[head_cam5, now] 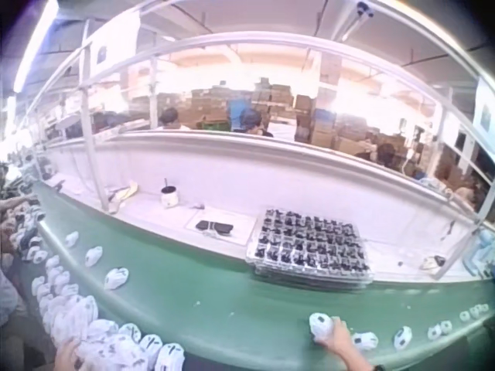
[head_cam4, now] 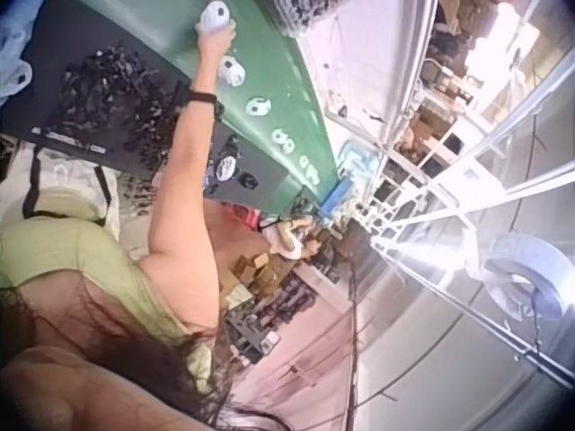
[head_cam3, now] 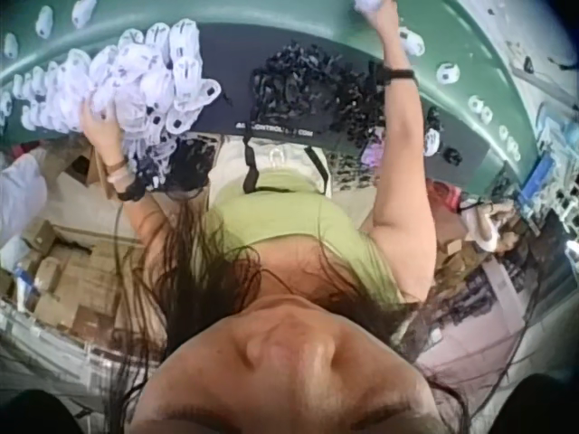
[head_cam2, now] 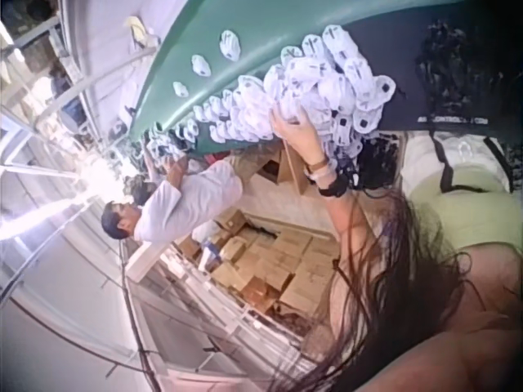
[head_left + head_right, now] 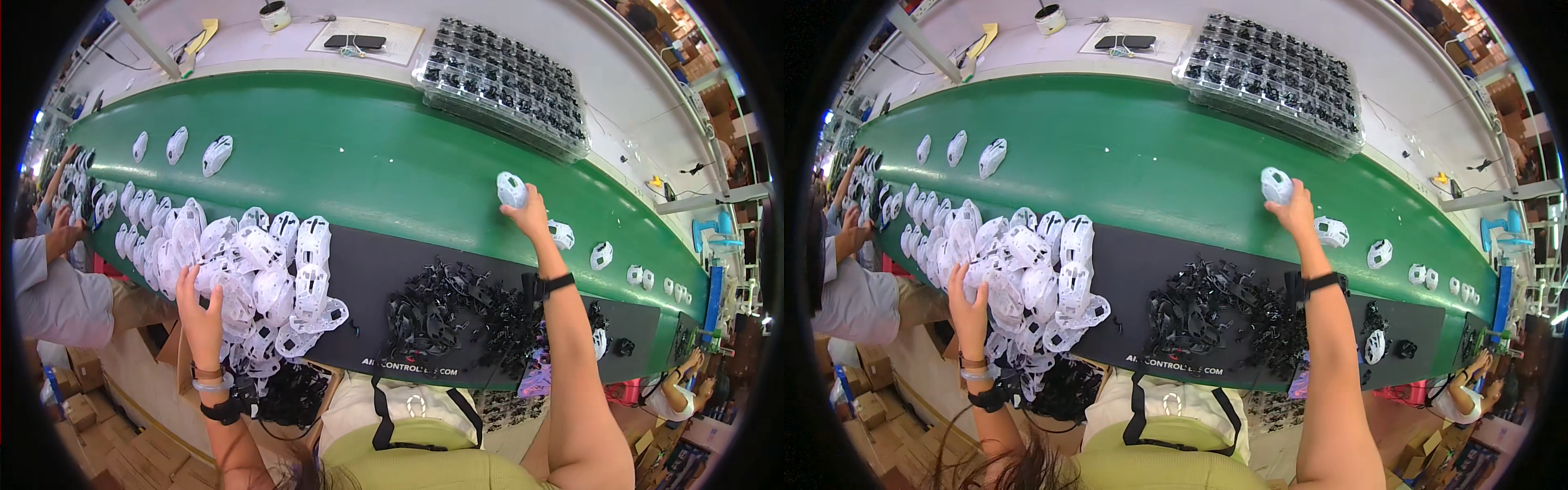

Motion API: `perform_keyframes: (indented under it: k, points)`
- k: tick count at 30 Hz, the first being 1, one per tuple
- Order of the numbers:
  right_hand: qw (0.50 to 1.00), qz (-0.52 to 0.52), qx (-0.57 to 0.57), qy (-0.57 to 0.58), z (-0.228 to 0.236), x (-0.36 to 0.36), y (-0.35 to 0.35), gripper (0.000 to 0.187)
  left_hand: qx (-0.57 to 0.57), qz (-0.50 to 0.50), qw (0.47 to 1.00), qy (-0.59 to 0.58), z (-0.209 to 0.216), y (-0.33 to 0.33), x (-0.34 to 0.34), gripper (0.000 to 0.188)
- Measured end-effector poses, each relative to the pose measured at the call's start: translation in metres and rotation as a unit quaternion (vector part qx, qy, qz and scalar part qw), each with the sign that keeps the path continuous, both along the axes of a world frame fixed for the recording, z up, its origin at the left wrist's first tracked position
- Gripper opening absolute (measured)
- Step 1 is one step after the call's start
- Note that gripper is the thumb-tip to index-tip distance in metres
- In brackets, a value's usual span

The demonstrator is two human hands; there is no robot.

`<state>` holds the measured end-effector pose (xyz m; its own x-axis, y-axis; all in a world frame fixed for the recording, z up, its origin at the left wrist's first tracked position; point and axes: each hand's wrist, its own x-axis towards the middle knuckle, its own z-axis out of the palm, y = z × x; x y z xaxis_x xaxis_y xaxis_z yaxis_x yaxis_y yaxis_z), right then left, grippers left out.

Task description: Assembling plastic buttons and internal components into white gaming mouse shells at an assembly line.

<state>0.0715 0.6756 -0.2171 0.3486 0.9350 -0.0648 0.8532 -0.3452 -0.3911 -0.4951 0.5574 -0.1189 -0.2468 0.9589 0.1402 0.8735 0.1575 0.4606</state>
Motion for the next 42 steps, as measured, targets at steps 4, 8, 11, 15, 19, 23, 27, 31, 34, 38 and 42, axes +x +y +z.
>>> perform_keyframes:
  k: [4, 8, 11, 15, 19, 23, 27, 31, 34, 38, 42]
  points:
    - [0.975, 0.146, 0.094, 0.14, 0.086, -0.162, -0.032, 0.063, -0.036, 0.06, 0.991, -0.11, 0.01, -0.011, 0.01, 0.046]
    - [0.918, 0.333, -0.077, 0.203, 0.1, -0.314, -0.083, 0.062, 0.034, 0.069, 0.966, -0.248, -0.024, -0.016, 0.022, 0.051]
    - [0.921, 0.349, -0.068, 0.158, 0.054, -0.397, -0.099, 0.067, 0.042, 0.081, 0.956, -0.279, -0.062, -0.036, 0.016, 0.054]
    - [0.938, 0.332, 0.055, 0.086, 0.027, -0.411, -0.112, 0.059, -0.053, 0.176, 0.896, -0.405, -0.062, -0.047, 0.029, 0.057]
    - [0.914, 0.311, 0.092, 0.243, 0.059, -0.341, -0.142, 0.055, -0.08, 0.089, 0.941, -0.318, -0.082, -0.049, 0.005, 0.057]
    - [0.928, 0.154, -0.107, 0.321, 0.073, -0.234, -0.234, 0.034, -0.115, 0.104, 0.938, -0.31, -0.076, -0.05, -0.009, 0.059]
    - [0.945, 0.082, -0.183, 0.258, 0.027, -0.148, -0.343, 0.024, -0.072, 0.056, 0.984, -0.15, -0.06, -0.047, 0.023, 0.063]
    - [0.909, 0.067, -0.157, 0.379, -0.016, -0.1, -0.357, 0.019, -0.019, 0.025, 0.988, -0.148, -0.046, -0.062, 0.076, 0.066]
    - [0.839, -0.038, -0.114, 0.531, -0.019, -0.085, -0.352, 0.02, 0.019, 0.011, 0.986, -0.162, -0.039, -0.108, 0.118, 0.066]
    - [0.854, 0.022, -0.052, 0.517, -0.007, -0.043, -0.387, 0.026, 0.033, 0.046, 0.977, -0.205, -0.044, -0.212, 0.176, 0.066]
    - [0.969, 0.113, 0.068, 0.209, 0.01, 0.035, -0.449, 0.011, -0.023, 0.051, 0.991, -0.125, -0.088, -0.352, 0.203, 0.065]
